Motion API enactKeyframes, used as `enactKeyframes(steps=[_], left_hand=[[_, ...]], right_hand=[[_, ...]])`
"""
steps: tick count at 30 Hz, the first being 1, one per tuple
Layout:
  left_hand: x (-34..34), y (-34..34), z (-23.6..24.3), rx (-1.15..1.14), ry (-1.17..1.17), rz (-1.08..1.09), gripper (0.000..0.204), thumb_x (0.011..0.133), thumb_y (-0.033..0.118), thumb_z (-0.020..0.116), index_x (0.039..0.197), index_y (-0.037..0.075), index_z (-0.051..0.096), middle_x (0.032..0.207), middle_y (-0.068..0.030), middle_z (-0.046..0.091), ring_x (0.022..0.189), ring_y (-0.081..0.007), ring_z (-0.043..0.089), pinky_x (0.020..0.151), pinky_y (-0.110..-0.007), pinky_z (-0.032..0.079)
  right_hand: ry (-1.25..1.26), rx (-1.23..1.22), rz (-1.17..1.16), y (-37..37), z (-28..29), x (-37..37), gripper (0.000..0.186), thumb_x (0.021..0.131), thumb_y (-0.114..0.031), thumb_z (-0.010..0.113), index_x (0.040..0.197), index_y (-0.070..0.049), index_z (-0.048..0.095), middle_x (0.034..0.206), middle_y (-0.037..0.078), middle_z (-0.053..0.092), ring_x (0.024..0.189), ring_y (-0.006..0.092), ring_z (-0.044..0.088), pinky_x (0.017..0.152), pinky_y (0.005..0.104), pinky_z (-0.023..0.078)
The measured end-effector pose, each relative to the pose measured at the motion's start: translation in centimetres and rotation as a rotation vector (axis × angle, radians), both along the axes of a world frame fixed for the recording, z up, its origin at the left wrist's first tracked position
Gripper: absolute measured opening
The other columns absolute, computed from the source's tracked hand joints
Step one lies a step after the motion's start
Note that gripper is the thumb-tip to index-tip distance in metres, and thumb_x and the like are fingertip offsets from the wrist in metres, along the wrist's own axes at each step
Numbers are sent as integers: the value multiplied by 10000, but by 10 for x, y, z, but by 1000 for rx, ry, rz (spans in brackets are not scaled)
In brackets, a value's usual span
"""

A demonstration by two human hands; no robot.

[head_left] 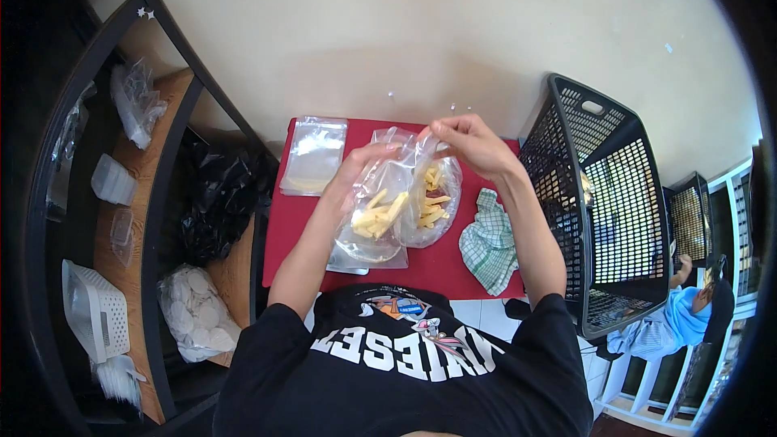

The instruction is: Weighing and placing fries into small plastic bags.

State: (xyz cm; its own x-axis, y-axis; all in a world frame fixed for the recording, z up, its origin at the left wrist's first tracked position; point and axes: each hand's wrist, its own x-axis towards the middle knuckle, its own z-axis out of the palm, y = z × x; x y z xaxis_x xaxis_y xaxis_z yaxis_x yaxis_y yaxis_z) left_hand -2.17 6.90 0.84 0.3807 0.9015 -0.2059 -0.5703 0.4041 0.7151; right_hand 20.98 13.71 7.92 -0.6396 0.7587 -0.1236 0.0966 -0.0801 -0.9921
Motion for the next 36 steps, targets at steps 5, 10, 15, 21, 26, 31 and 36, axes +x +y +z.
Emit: enactKeyframes(steps=[5,10,15,21,26,31,36], left_hand=[[14,-1,1,-3,-304,40,578,975,428,675,1374,25,564,1254,-145,676,1153,-255,680,975,-396,566],[-11,-2,-46,140,-355,279,911,1007,750,308,1529,8,394,1509,-220,498,1271,-409,593,1094,-557,463],[6,-12,-66,318,87,724,581,1100,455,443,1405,-27,556,1364,-181,627,1206,-313,648,1095,-442,471],[-23,-1,-91,371,-40,479,251,1064,186,608,1172,2,739,982,-61,759,951,-135,697,893,-304,544],[-34,-4,-84,386,133,338,243,921,128,783,1112,-18,747,1105,-109,754,1091,-198,697,972,-338,560],[-18,-13,-51,465,6,463,244,831,227,874,891,17,765,930,-97,780,826,-198,752,810,-341,614],[9,-19,-23,483,-62,656,453,1097,330,537,863,10,755,817,-81,760,696,-159,718,672,-280,573]], right_hand=[[-36,180,-14,-11,-5,-1,167,919,-86,785,1021,41,746,803,67,735,701,113,687,659,249,545],[145,443,-423,-13,20,-1,149,931,-79,767,950,67,742,735,52,701,596,98,671,506,227,486],[147,530,-573,-2,19,0,138,934,-68,762,975,64,756,742,55,700,604,90,663,502,221,473],[389,171,-454,5,15,26,128,933,-46,760,1005,59,765,818,46,710,650,54,566,553,198,414],[196,212,-532,-5,11,27,118,944,-37,746,995,68,761,795,45,703,618,32,517,533,198,373],[304,92,-516,6,-2,39,137,963,-53,731,986,82,741,779,26,678,594,30,478,543,203,370],[566,-306,-480,12,-10,48,149,1032,-86,640,991,46,694,758,-27,592,551,19,373,575,213,376]])
